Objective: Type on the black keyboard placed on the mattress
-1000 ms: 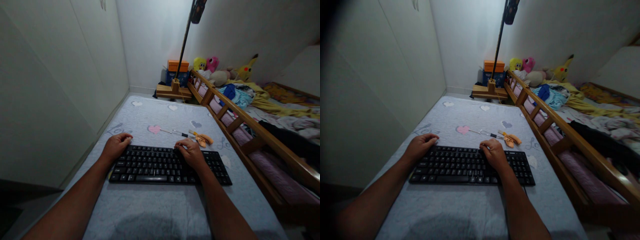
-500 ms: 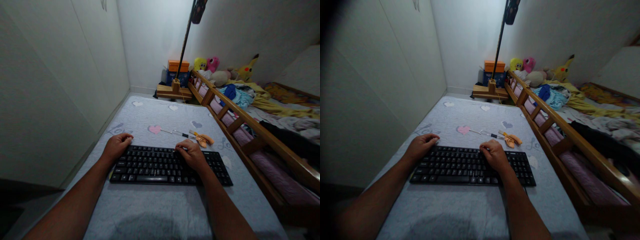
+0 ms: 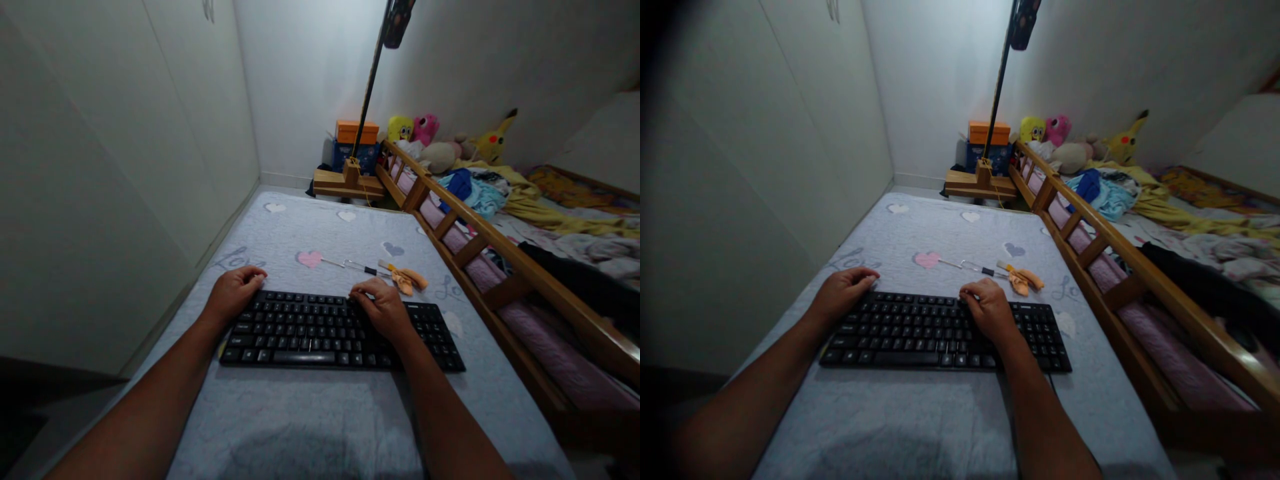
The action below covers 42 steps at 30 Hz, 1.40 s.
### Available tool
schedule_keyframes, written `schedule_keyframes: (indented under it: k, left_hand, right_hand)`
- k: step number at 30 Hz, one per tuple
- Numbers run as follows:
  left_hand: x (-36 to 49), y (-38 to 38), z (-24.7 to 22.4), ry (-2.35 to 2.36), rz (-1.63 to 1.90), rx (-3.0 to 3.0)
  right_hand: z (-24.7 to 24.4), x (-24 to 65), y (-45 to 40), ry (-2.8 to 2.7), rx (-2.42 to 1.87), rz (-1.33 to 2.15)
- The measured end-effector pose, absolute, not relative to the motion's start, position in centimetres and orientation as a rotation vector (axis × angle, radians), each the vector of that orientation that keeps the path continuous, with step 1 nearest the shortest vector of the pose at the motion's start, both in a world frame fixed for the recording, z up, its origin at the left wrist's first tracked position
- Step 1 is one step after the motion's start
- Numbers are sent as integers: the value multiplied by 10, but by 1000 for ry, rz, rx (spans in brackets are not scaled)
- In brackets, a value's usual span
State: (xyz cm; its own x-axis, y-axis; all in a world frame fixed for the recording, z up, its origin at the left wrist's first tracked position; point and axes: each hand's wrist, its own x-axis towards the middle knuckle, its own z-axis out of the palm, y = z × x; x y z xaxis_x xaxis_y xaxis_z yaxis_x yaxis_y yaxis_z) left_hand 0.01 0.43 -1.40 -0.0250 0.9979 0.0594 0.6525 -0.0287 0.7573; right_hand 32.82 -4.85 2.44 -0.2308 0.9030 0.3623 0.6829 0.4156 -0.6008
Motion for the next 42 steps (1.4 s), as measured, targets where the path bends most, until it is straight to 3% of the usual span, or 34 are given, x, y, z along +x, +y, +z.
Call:
schedule_keyframes:
  k: [42]
  left_hand:
    - [1, 4, -12, 1729, 860, 1738]
  right_hand:
    - [25, 343, -49, -1982, -1343, 445]
